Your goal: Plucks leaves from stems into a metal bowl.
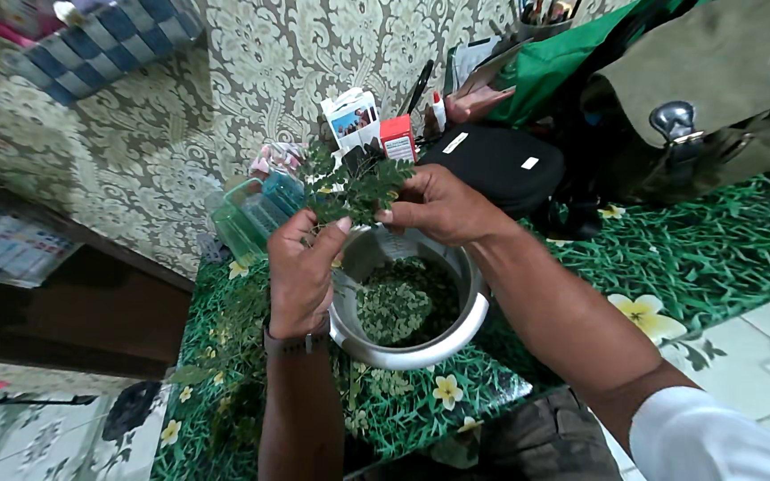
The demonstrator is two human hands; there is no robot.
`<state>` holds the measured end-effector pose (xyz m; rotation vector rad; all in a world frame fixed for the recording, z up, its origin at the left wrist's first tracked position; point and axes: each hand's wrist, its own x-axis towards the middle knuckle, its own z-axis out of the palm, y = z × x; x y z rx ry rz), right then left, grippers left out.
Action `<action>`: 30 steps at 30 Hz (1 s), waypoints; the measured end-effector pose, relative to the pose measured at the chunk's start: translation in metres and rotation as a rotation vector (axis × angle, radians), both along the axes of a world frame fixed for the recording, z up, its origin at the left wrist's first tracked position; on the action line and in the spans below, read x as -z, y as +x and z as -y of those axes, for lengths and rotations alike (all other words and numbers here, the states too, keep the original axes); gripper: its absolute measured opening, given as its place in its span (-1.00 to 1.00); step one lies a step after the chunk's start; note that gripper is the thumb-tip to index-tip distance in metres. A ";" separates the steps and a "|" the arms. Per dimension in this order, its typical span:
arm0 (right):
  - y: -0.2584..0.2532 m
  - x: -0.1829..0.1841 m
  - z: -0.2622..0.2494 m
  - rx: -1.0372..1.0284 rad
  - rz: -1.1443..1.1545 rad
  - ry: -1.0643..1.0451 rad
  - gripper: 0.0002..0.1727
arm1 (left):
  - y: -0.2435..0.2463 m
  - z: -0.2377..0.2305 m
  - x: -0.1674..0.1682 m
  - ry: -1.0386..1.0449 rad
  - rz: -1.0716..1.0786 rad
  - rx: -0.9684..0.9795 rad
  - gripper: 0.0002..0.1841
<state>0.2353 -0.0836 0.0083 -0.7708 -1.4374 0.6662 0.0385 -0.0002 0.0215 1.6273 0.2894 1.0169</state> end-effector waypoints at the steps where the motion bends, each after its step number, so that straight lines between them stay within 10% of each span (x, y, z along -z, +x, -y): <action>1: -0.001 -0.001 0.001 0.006 0.024 0.001 -0.88 | 0.000 0.001 0.000 -0.023 0.000 0.012 -0.94; 8: -0.003 -0.003 0.001 0.000 0.109 0.011 -0.97 | 0.005 0.002 0.001 -0.155 0.037 0.075 -0.92; 13: -0.001 -0.006 0.007 0.030 0.060 -0.072 -0.63 | 0.005 0.001 0.004 -0.107 -0.041 0.055 -0.91; 30: -0.002 -0.003 -0.003 -0.018 0.005 0.024 -0.87 | 0.004 0.000 0.002 -0.166 -0.009 0.148 -0.92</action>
